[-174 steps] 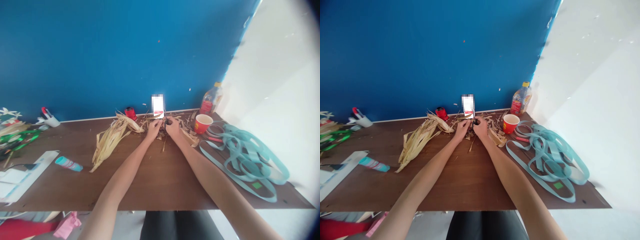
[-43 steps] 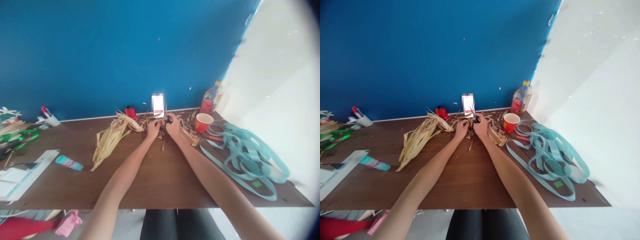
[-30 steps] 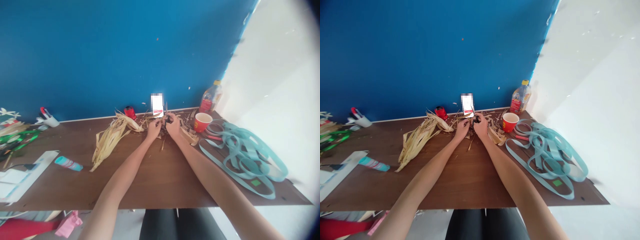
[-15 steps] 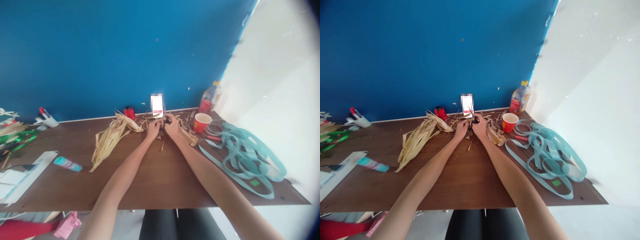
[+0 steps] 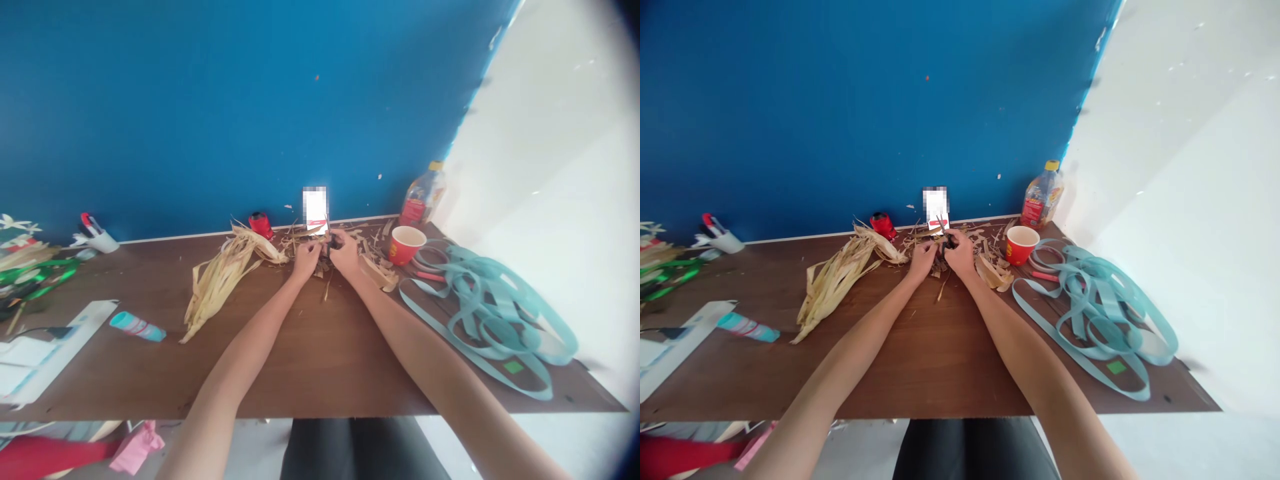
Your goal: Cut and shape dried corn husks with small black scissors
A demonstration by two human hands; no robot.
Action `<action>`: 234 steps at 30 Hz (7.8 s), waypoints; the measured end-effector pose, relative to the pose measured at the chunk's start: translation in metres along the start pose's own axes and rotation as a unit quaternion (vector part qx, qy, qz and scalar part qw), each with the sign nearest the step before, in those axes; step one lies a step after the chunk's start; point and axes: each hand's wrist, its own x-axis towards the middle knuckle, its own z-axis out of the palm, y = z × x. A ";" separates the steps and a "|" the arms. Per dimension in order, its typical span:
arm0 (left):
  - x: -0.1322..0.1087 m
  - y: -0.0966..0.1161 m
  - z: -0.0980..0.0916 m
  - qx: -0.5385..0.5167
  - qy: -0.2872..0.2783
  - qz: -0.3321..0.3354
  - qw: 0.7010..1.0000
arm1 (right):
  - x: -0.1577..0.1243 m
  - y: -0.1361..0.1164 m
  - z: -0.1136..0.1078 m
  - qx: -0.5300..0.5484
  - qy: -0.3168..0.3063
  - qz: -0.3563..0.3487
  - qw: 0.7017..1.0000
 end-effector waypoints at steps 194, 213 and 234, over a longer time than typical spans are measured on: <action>-0.018 0.034 0.055 0.242 -0.174 0.190 0.935 | 0.053 -0.089 -0.074 -0.488 -0.188 0.138 0.841; -0.022 0.011 0.015 0.060 0.090 0.051 0.993 | 0.050 -0.068 -0.064 -0.336 -0.231 0.111 0.906; -0.019 0.005 0.019 -0.051 0.023 0.015 0.998 | 0.047 -0.062 -0.060 -0.220 -0.249 0.189 0.924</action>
